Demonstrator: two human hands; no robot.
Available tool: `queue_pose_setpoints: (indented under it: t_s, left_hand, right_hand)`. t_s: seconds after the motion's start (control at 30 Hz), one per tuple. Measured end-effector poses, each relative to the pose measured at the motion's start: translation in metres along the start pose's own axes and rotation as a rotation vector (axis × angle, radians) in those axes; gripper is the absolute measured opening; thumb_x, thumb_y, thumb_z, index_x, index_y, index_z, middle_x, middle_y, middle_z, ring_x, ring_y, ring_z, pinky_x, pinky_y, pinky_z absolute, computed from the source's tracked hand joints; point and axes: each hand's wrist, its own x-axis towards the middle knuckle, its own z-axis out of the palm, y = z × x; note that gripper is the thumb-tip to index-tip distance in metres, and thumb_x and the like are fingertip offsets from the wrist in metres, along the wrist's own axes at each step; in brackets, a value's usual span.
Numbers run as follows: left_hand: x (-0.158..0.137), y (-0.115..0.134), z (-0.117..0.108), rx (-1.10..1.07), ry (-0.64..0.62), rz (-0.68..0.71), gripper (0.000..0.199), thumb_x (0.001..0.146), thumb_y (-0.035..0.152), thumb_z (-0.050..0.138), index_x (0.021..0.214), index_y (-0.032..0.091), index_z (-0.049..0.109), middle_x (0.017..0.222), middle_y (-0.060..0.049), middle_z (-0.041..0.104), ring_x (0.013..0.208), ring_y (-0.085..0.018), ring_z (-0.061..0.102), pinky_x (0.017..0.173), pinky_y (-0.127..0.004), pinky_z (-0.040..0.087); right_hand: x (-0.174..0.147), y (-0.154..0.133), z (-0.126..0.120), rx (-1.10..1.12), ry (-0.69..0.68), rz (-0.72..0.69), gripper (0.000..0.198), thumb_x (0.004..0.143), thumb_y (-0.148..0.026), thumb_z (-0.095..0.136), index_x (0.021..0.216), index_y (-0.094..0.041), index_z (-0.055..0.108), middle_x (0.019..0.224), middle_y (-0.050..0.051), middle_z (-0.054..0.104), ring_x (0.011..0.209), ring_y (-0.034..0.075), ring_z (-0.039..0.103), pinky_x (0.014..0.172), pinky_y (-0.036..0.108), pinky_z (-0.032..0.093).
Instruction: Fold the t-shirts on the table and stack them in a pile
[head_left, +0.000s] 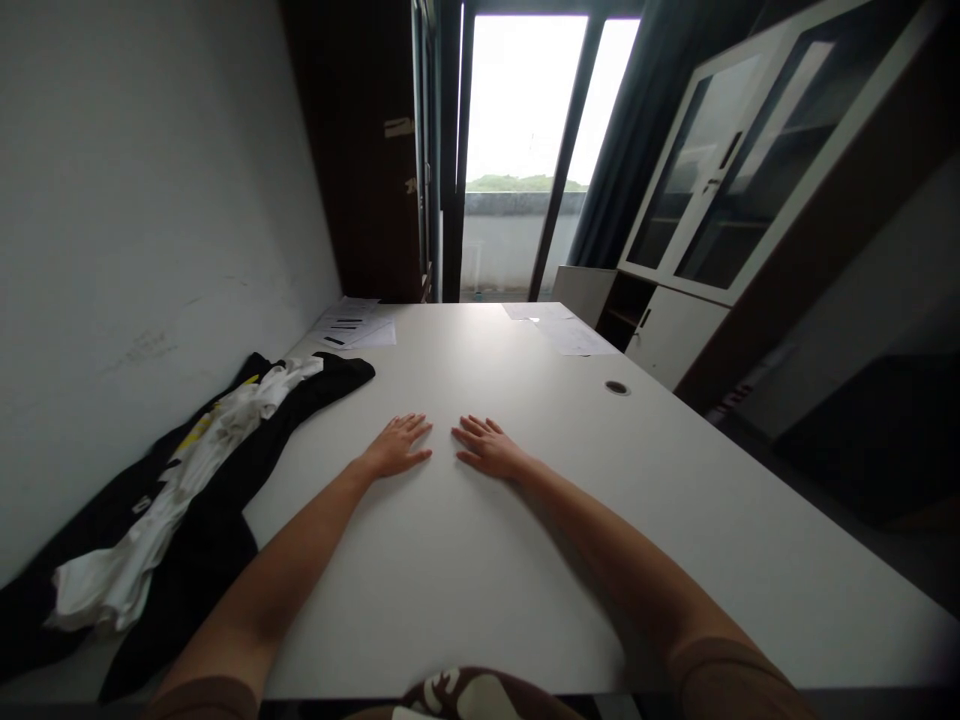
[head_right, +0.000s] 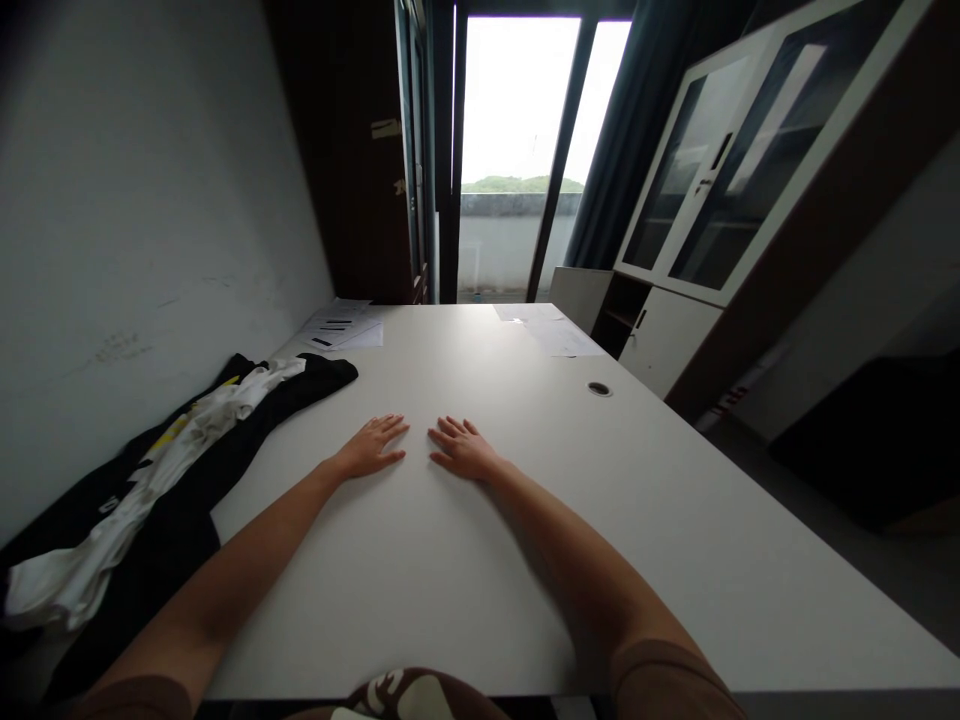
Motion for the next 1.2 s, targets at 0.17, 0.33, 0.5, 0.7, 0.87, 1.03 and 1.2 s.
queue_pose_setpoints:
  t_s: [0.17,0.33,0.5,0.7,0.87,1.03,1.2]
  left_hand:
    - [0.000,0.002,-0.003,-0.009,-0.004,-0.001,0.067,0.099,0.062,0.048,0.158,0.029,0.041,0.168,-0.006,0.029,0.156,-0.028,0.024,0.126,-0.050,0.019]
    - [0.000,0.002,-0.005,-0.009,-0.004,-0.002,0.068,0.099,0.063,0.049,0.157,0.029,0.042,0.168,-0.006,0.030,0.155,-0.028,0.025,0.126,-0.050,0.019]
    - [0.000,0.002,-0.004,-0.009,0.005,0.005,0.068,0.099,0.062,0.049,0.157,0.029,0.042,0.167,-0.006,0.030,0.155,-0.028,0.026,0.126,-0.051,0.020]
    - [0.000,0.002,-0.005,-0.006,-0.003,0.006,0.068,0.099,0.061,0.049,0.157,0.028,0.042,0.168,-0.008,0.030,0.155,-0.030,0.025,0.125,-0.052,0.020]
    - [-0.001,0.003,-0.006,-0.005,-0.005,0.010,0.067,0.099,0.060,0.051,0.157,0.028,0.042,0.168,-0.008,0.029,0.155,-0.030,0.024,0.126,-0.053,0.020]
    - [-0.002,0.004,-0.008,-0.014,0.034,0.048,0.073,0.098,0.061,0.052,0.161,0.029,0.034,0.171,-0.009,0.018,0.156,-0.030,0.021,0.126,-0.054,0.018]
    - [-0.002,0.003,-0.008,-0.016,-0.039,0.047,0.079,0.098,0.070,0.045,0.164,0.030,0.027,0.172,-0.008,0.016,0.157,-0.030,0.017,0.126,-0.053,0.014]
  right_hand:
    - [0.000,0.000,0.000,0.026,0.027,0.012,0.067,0.103,-0.065,0.043,0.159,-0.030,0.041,0.166,0.007,0.028,0.155,0.028,0.021,0.126,0.051,0.016]
    - [0.001,0.002,0.002,0.040,0.051,0.009,0.065,0.102,-0.063,0.047,0.158,-0.031,0.043,0.166,0.006,0.029,0.154,0.027,0.023,0.126,0.051,0.017]
    - [0.001,0.003,0.003,0.041,0.047,0.006,0.066,0.102,-0.064,0.046,0.159,-0.031,0.042,0.166,0.007,0.029,0.155,0.028,0.023,0.126,0.051,0.016]
    - [0.001,0.001,0.001,0.044,0.035,0.013,0.067,0.102,-0.065,0.044,0.159,-0.030,0.041,0.167,0.006,0.027,0.155,0.028,0.022,0.127,0.051,0.015]
    - [0.001,0.000,0.001,0.048,0.044,0.017,0.066,0.102,-0.064,0.046,0.158,-0.030,0.043,0.166,0.007,0.028,0.154,0.028,0.023,0.126,0.051,0.016]
    - [0.000,-0.003,-0.002,0.036,0.030,0.025,0.065,0.102,-0.064,0.045,0.159,-0.031,0.042,0.166,0.007,0.028,0.155,0.028,0.023,0.126,0.052,0.016]
    - [0.000,-0.008,-0.006,-0.006,0.066,-0.001,0.071,0.104,-0.067,0.038,0.164,-0.029,0.030,0.170,0.006,0.015,0.157,0.027,0.011,0.127,0.051,0.009]
